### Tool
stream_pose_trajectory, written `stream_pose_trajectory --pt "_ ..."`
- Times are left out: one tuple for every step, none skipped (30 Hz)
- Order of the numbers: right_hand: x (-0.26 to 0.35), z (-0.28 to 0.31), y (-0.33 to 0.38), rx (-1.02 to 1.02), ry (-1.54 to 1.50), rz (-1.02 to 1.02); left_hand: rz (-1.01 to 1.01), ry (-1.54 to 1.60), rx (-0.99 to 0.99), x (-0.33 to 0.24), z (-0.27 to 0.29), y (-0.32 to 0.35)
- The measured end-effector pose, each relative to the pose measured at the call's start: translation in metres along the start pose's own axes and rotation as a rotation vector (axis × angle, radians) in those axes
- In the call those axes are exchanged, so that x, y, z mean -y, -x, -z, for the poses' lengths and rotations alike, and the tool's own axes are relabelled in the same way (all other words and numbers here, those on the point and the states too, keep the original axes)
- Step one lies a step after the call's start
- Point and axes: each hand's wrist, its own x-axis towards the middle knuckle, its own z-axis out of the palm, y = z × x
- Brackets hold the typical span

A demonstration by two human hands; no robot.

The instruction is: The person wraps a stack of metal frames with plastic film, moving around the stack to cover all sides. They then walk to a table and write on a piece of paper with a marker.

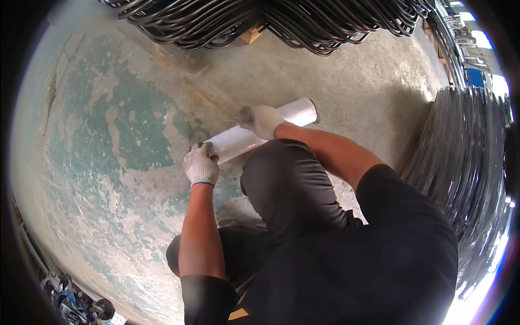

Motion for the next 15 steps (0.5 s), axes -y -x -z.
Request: stream_pose_trajectory --pt "0.006 0.002 -0.006 0.042 0.034 -0.021 -0.006 -0.003 -0.003 -0.001 -0.002 -0.002" --pt "0.012 0.004 -0.012 0.084 0.072 -0.042 -0.013 -0.005 -0.006 -0.002 -0.004 -0.003" --pt "0.016 0.004 -0.022 0.178 0.192 -0.068 -0.023 -0.028 0.006 -0.005 -0.005 -0.004" --pt "0.017 0.005 -0.028 0.272 0.312 -0.094 -0.031 -0.05 0.016 -0.008 -0.006 -0.005" --pt "0.017 0.003 -0.03 0.273 0.276 -0.034 -0.029 -0.075 0.028 -0.008 -0.007 -0.003" --pt "0.016 0.001 -0.031 0.274 0.241 0.025 -0.041 -0.101 0.022 -0.008 -0.008 -0.001" --pt "0.017 -0.002 -0.031 0.274 0.205 0.083 -0.053 -0.127 0.017 -0.008 -0.009 0.001" --pt "0.014 -0.006 -0.032 0.258 0.185 0.066 -0.069 -0.152 0.004 -0.009 -0.009 0.0" --pt "0.012 -0.01 -0.032 0.241 0.165 0.048 -0.044 -0.113 -0.009 -0.007 -0.011 -0.001" --pt "0.008 -0.013 -0.033 0.223 0.144 0.028 -0.021 -0.073 -0.022 -0.005 -0.015 -0.003" --pt "0.008 -0.014 -0.032 0.157 0.066 0.064 0.009 -0.037 -0.033 -0.002 -0.014 -0.001" --pt "0.005 -0.013 -0.029 0.089 -0.013 0.097 0.044 0.015 -0.051 0.002 -0.013 -0.002" --pt "0.001 -0.011 -0.025 0.021 -0.093 0.128 0.077 0.066 -0.068 0.004 -0.012 -0.003" --pt "0.012 -0.004 -0.02 0.056 -0.144 0.141 0.126 0.114 -0.09 0.011 -0.008 0.0" --pt "0.014 0.002 -0.014 0.088 -0.202 0.128 0.126 0.116 -0.077 0.012 -0.007 -0.001"
